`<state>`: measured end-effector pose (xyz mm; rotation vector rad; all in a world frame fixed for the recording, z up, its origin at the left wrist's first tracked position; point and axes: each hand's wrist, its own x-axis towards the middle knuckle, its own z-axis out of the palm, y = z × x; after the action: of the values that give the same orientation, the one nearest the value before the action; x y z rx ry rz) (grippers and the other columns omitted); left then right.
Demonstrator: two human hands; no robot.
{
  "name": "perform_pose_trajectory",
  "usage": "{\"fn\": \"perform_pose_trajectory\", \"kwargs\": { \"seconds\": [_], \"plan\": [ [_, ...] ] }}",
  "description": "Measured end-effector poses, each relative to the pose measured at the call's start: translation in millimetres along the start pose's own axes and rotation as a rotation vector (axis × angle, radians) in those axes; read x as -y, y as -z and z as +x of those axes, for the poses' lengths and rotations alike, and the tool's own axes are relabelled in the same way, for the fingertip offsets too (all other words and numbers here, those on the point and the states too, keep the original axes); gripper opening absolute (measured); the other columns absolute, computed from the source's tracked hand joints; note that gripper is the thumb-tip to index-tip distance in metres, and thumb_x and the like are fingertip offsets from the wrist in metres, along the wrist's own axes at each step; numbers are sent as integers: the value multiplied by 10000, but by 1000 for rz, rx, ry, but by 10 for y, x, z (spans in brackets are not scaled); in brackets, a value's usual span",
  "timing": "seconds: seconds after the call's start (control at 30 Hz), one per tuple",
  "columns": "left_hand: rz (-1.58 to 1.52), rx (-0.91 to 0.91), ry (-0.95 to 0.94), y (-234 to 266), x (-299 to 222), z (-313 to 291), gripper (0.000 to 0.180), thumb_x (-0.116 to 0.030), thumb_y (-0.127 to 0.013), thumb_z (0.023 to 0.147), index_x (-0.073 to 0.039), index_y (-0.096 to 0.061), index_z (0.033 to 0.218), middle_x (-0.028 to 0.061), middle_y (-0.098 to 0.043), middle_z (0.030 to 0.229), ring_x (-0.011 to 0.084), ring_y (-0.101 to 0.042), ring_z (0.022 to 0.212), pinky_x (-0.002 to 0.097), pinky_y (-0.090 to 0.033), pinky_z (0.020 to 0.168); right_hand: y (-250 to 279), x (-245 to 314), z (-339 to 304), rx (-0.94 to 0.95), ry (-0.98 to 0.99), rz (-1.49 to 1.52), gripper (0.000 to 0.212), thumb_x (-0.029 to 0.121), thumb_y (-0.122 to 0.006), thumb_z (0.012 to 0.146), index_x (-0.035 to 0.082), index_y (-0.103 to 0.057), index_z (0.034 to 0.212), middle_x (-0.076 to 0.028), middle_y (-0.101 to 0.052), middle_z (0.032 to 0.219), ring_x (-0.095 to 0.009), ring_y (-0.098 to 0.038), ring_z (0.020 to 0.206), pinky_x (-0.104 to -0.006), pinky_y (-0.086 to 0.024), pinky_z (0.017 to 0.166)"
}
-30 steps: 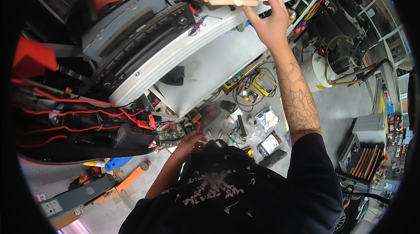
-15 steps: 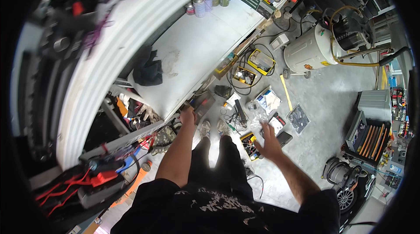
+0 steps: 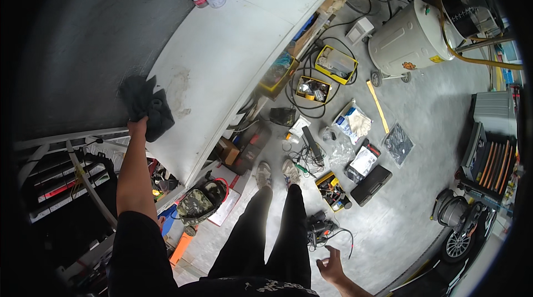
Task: The person moves around a workshop, picks up a small box and a yellow tool, wipes a white surface with a cloth, and then gathers several spray cans and bottles from a shelf to place on the floor. The person also handles a plastic bag and a red box during the process.
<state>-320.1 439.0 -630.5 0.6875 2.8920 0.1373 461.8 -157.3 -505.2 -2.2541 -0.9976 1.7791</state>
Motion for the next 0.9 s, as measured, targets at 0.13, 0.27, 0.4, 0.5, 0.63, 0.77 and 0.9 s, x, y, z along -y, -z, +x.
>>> {"fn": "perform_pose_trajectory", "kwargs": {
  "seconds": [0.13, 0.27, 0.4, 0.5, 0.63, 0.77, 0.9],
  "plan": [
    [-629, -369, -292, -33, -353, -1078, 646, -315, -965, 788, 59, -776, 1279, 232, -827, 1256, 456, -764, 1202, 521, -568, 1065, 18, 683, 341, -24, 172, 18, 608, 37, -800, 995, 2, -536, 1542, -218, -554, 1419, -244, -779, 1022, -348, -656, 813],
    [-1201, 147, -427, 131, -542, -3738, 858, -72, -971, 812, 56, -514, 1528, 194, -674, 1468, 309, -679, 1270, 484, -536, 1151, 378, 1440, 435, -190, 574, 134, 510, -30, -789, 981, 23, -605, 1454, -198, -646, 1391, -275, -790, 980, -333, -641, 746],
    [-1122, 915, -371, 552, -313, -6122, 1050, -145, -1008, 824, -4, -400, 1669, 167, -618, 1520, 284, -617, 1380, 450, -491, 1210, 816, 1845, 357, -361, 601, 124, 637, 46, -884, 923, 25, -583, 1484, -196, -694, 1393, -366, -730, 1210, -420, -616, 1001],
    [-950, 1439, -485, 741, -259, -6705, 910, -204, -991, 893, -10, -502, 1636, 123, -651, 1521, 231, -611, 1404, 408, -482, 1216, 1056, 1883, 415, -467, 649, -48, 983, 121, -934, 922, -16, -340, 1693, -206, -714, 1398, -363, -717, 1284, -448, -551, 1142],
    [-933, 1893, 5, 598, -188, -6810, 719, -300, -842, 1061, -7, -527, 1638, 130, -643, 1584, 263, -634, 1440, 442, -510, 1232, 1074, 1625, 510, -170, 390, 588, 415, 147, -852, 1052, -46, -698, 1386, -100, -796, 1292, -167, -705, 1212, -358, -564, 1075],
    [-756, 1506, 139, -1, -16, -6709, 548, -318, -839, 1051, -60, -659, 1500, 75, -753, 1434, 202, -746, 1273, 392, -652, 983, 915, 1219, 673, -241, 343, 677, 437, 184, -820, 1082, -65, -680, 1413, -115, -819, 1247, -157, -735, 1128, -348, -590, 1013],
    [-924, 1319, 328, -669, 173, -6711, 479, -314, -814, 1051, -102, -680, 1459, 46, -776, 1360, 224, -771, 1215, 400, -654, 968, 832, 1007, 988, -419, 260, 559, 465, 237, -806, 1090, -68, -655, 1407, -198, -823, 1188, -238, -768, 1078, -360, -596, 967]
  ]
}}
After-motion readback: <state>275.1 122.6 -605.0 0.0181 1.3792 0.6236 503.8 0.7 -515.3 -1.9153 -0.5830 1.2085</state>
